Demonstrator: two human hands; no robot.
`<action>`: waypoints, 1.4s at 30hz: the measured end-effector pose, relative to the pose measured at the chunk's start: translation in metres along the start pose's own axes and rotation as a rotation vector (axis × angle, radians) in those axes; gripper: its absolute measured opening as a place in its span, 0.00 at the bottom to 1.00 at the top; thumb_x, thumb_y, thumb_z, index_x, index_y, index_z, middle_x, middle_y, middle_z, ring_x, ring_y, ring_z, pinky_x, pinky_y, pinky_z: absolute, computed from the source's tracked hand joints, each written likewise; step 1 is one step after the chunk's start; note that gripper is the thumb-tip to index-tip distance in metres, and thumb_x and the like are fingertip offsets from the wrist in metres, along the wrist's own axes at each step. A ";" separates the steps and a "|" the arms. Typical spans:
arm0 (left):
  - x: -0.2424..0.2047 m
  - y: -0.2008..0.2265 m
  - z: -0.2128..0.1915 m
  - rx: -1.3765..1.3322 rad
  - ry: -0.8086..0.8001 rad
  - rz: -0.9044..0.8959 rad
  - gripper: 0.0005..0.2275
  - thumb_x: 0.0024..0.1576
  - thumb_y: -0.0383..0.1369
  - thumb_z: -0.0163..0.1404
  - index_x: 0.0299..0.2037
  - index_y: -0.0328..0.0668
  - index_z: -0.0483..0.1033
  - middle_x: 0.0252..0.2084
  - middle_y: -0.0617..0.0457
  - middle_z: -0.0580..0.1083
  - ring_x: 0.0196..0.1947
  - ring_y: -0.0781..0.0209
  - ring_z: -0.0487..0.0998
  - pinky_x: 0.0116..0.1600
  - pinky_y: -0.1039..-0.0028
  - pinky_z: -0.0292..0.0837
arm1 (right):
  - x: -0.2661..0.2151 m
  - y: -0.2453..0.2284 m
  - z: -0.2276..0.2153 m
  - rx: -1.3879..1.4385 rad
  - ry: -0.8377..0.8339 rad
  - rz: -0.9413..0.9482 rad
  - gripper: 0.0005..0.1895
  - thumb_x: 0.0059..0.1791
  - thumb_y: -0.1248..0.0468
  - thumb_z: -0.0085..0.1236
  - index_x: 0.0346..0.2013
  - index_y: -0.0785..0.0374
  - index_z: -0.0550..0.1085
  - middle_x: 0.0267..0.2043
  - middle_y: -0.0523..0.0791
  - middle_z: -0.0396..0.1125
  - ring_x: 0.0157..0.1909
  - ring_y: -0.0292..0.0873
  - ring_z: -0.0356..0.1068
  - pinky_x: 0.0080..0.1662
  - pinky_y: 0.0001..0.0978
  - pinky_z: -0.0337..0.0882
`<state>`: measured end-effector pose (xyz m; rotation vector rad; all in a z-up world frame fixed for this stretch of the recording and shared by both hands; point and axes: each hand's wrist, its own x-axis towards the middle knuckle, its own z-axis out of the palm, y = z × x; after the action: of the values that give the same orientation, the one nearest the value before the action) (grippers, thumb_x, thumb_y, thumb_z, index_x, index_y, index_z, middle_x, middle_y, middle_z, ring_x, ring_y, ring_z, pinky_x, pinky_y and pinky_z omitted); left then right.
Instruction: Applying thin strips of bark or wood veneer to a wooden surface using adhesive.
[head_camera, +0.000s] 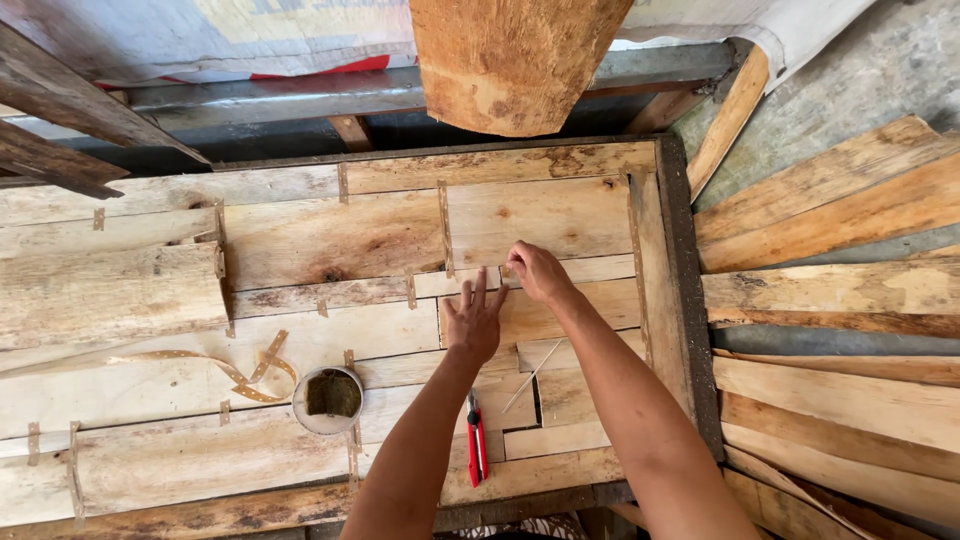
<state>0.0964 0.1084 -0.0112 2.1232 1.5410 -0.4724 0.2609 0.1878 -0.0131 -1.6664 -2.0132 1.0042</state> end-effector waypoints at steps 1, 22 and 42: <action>0.001 0.000 0.002 0.003 0.003 0.001 0.34 0.62 0.35 0.44 0.78 0.66 0.42 0.81 0.47 0.31 0.78 0.42 0.42 0.69 0.34 0.51 | 0.002 0.001 -0.001 0.000 0.004 -0.002 0.06 0.52 0.65 0.58 0.37 0.65 0.71 0.34 0.50 0.72 0.36 0.53 0.71 0.40 0.44 0.70; -0.018 -0.009 0.026 -0.118 0.092 0.102 0.32 0.63 0.55 0.40 0.77 0.69 0.41 0.80 0.45 0.33 0.79 0.40 0.31 0.74 0.37 0.30 | -0.009 0.007 0.003 0.052 -0.009 -0.025 0.06 0.51 0.68 0.60 0.37 0.66 0.71 0.38 0.49 0.69 0.39 0.49 0.70 0.42 0.41 0.71; -0.020 -0.011 0.025 -0.134 0.124 0.102 0.29 0.65 0.53 0.35 0.77 0.73 0.41 0.80 0.47 0.33 0.79 0.44 0.29 0.74 0.39 0.25 | -0.043 0.023 0.014 0.233 0.260 0.131 0.07 0.54 0.64 0.58 0.41 0.66 0.71 0.37 0.48 0.72 0.38 0.44 0.72 0.40 0.37 0.73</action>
<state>0.0796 0.0813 -0.0231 2.1484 1.4775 -0.2003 0.2793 0.1442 -0.0312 -1.7189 -1.5769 0.9660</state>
